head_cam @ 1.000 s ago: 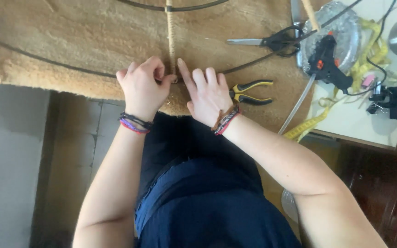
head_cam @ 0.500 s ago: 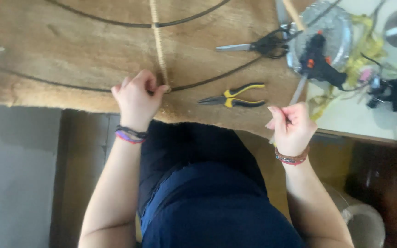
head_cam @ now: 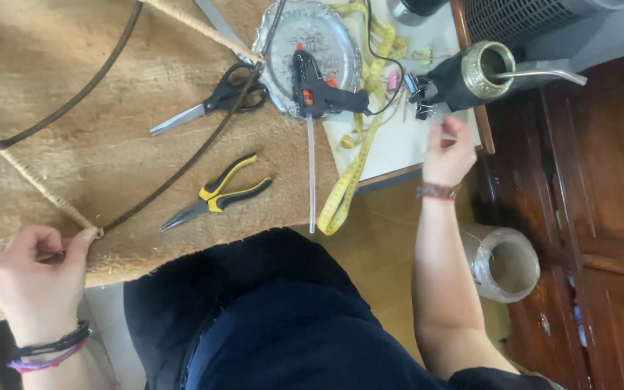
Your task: Weaving and securing rope onto a metal furniture frame using hot glue and hand tools.
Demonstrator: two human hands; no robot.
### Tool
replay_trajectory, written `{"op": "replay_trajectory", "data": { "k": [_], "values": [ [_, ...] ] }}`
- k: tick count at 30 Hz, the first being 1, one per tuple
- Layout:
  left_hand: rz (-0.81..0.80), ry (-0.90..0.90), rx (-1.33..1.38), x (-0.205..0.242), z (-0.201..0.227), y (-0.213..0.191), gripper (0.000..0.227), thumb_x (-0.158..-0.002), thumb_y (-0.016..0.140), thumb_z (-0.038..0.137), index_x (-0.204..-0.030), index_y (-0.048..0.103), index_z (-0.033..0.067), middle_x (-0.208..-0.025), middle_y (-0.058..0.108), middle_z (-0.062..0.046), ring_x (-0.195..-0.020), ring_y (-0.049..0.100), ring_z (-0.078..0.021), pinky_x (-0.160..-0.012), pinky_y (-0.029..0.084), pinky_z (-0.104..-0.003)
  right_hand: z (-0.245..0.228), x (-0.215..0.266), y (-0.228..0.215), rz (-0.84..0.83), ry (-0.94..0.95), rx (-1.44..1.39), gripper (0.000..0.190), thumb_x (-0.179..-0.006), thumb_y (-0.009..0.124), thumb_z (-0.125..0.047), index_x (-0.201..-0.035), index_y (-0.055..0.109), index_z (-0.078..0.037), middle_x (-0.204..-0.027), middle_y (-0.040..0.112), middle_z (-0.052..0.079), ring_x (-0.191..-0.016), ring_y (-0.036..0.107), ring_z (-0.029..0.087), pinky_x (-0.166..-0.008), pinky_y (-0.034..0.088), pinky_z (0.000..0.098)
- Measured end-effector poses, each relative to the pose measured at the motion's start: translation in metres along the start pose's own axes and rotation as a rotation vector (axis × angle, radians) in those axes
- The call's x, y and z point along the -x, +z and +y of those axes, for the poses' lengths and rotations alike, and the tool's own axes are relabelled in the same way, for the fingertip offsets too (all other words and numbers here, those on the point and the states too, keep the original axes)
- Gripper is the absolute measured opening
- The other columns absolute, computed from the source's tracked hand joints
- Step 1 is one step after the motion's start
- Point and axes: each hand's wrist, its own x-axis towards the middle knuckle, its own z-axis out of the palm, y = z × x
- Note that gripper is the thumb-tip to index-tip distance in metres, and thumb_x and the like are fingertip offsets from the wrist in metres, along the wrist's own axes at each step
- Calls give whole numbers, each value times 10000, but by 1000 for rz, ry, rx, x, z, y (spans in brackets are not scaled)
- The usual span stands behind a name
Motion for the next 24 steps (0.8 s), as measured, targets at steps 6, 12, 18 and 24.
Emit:
{"op": "replay_trajectory", "data": {
  "k": [6,12,18,24],
  "values": [
    [-9,-21,28,-2,5,-2,395,-969,882,396,-872,553,200,-832,554,114,-822,604,-218,-995,320,-486,12,-36,24,-98,642,-155,270,-788,942,-334,-842,824,-97,-664,758,35,-383,623,105,-269,484,262],
    [24,20,23,-4,10,-2,373,-944,872,406,-862,569,205,-828,562,98,-806,586,-227,-935,324,-482,20,-21,-1,-196,626,-328,147,-966,734,-112,-847,652,-82,-672,648,59,-395,545,114,-295,350,256],
    [47,4,51,-6,16,-2,433,-933,880,401,-827,511,199,-779,547,108,-808,584,-226,-942,308,-451,-47,-49,-1,-192,936,-294,211,-930,808,-322,-884,745,-126,-654,654,-37,-401,476,31,-334,324,203],
    [86,22,29,-2,15,0,448,-931,891,428,-840,516,200,-768,549,104,-816,573,-250,-934,319,-454,-46,-31,-21,-235,860,-342,117,-1011,750,-229,-1036,720,-119,-692,616,-69,-467,509,1,-382,397,153]
  ]
}}
